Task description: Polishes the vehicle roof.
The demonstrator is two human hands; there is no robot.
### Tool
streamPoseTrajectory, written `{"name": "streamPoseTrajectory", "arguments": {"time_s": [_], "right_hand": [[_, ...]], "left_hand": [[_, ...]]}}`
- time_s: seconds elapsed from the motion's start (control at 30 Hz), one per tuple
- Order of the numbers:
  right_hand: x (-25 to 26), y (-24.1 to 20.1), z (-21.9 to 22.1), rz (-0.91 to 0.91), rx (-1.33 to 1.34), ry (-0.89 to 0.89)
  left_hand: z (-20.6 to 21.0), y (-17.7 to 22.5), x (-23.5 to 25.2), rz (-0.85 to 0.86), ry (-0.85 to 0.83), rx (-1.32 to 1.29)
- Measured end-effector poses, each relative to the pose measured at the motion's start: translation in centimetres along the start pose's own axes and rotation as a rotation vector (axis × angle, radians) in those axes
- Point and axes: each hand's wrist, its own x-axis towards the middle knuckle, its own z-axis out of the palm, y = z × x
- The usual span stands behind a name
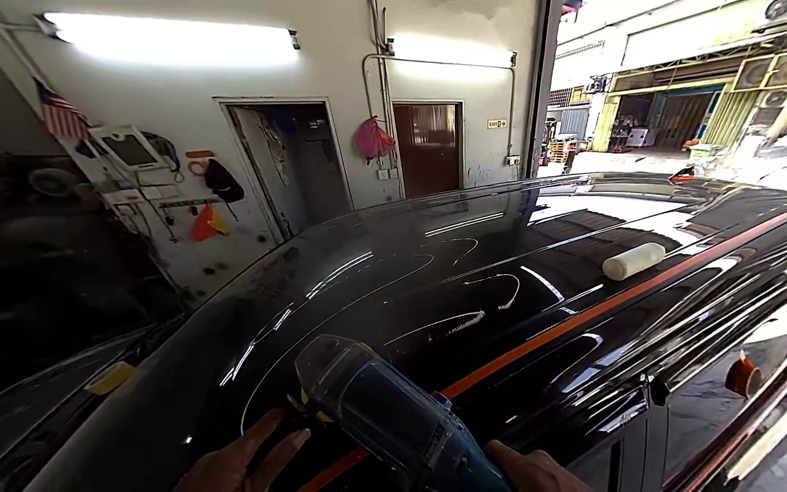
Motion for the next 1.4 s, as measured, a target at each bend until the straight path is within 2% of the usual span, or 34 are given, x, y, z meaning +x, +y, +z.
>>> {"name": "streamPoseTrajectory", "arguments": {"time_s": [0.13,0.3,0.37,0.5,0.63,1.0,1.2,1.4], "right_hand": [[-0.7,0.9,-1.3,0.036,0.021,0.039],[-2.8,3.7,-3.3,0.09,0.052,0.131],[-3.8,5.2,-4.2,0.115,0.087,0.168],[-5.5,8.1,-5.6,0.155,0.154,0.257],[-6.7,10.0,-7.0,0.196,0.223,0.32],[-7.6,14.2,-10.1,0.27,0.321,0.412],[-8.6,15.7,-11.9,0.274,0.327,0.452],[-9.2,17.5,-13.9,0.281,0.354,0.485]], "left_hand": [[0.7,1.1,2.9,0.064,-0.002,0.018],[2.8,4.5,8.3,0.188,0.032,0.057],[3.7,6.5,10.5,0.23,0.034,0.083],[4.4,11.9,14.0,0.244,-0.095,0.144],[5.4,16.0,16.9,0.281,-0.147,0.218],[8.4,21.5,21.7,0.402,-0.107,0.286],[9.3,25.0,24.1,0.454,-0.199,0.288],[10.8,27.7,26.5,0.493,-0.212,0.287]]}}
